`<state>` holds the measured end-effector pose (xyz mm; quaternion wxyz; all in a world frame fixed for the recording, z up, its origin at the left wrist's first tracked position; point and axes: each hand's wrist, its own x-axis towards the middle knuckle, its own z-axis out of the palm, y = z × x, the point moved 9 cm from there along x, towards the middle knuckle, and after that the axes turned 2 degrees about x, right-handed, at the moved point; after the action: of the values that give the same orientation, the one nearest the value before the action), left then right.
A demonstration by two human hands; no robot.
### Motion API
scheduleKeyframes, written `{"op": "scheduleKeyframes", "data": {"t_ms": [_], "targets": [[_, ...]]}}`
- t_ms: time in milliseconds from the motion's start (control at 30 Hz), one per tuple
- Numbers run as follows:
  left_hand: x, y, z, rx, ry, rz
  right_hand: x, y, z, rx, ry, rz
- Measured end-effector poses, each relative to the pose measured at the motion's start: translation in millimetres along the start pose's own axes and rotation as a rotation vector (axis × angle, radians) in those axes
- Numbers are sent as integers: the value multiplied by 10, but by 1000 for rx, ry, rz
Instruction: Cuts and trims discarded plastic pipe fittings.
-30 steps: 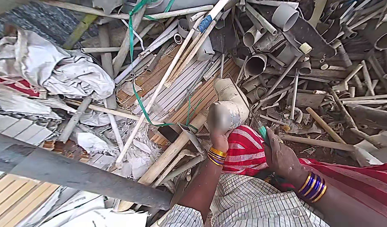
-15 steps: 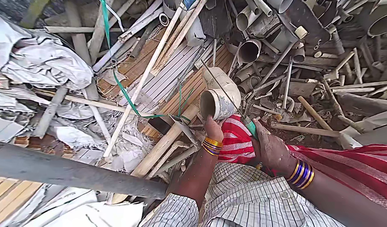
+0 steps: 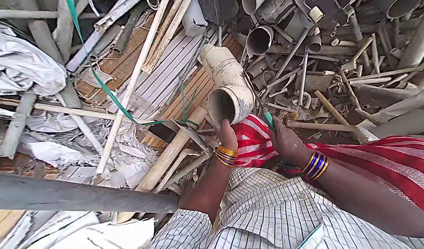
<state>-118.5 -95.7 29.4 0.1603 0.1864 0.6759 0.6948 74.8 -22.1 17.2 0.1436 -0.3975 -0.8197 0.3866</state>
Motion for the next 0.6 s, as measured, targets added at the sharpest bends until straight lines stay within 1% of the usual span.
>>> {"op": "scheduleKeyframes", "data": {"t_ms": [33,67,133,167,200,233,267,300,333,367,400,433,467,500,567,600], "targets": [[2,-6,-3,-19,15,-2,3,-8,-84,35,62,-4],[8,0,7,-37,21,8,-30,-95,-223,47,180,-81],[5,-14,21,-70,-2,52,-222,-385,-495,35,456,-348],[-2,-16,30,-81,-15,88,-334,-516,-583,43,558,-485],[-19,3,44,-85,-29,126,-422,-605,-620,52,617,-593],[-29,27,62,-87,-39,158,-456,-634,-603,57,637,-653],[-29,45,78,-84,-42,177,-424,-598,-534,41,600,-636],[-23,49,78,-79,-32,181,-317,-495,-408,9,478,-526],[-14,39,76,-75,-26,165,-155,-327,-246,-16,234,-312],[-3,21,75,-69,-17,138,-10,-123,-101,-26,-25,-61],[8,15,66,-63,-11,122,72,22,-54,-3,-113,72],[29,14,49,-61,-5,115,106,70,-97,33,-82,108],[54,4,38,-72,-3,109,98,25,-210,60,12,69],[68,-21,17,-86,-2,108,35,-93,-352,63,147,-29],[60,-52,2,-100,19,120,-183,-398,-624,42,478,-339],[36,-43,11,-99,20,131,-288,-509,-685,27,593,-466]]}}
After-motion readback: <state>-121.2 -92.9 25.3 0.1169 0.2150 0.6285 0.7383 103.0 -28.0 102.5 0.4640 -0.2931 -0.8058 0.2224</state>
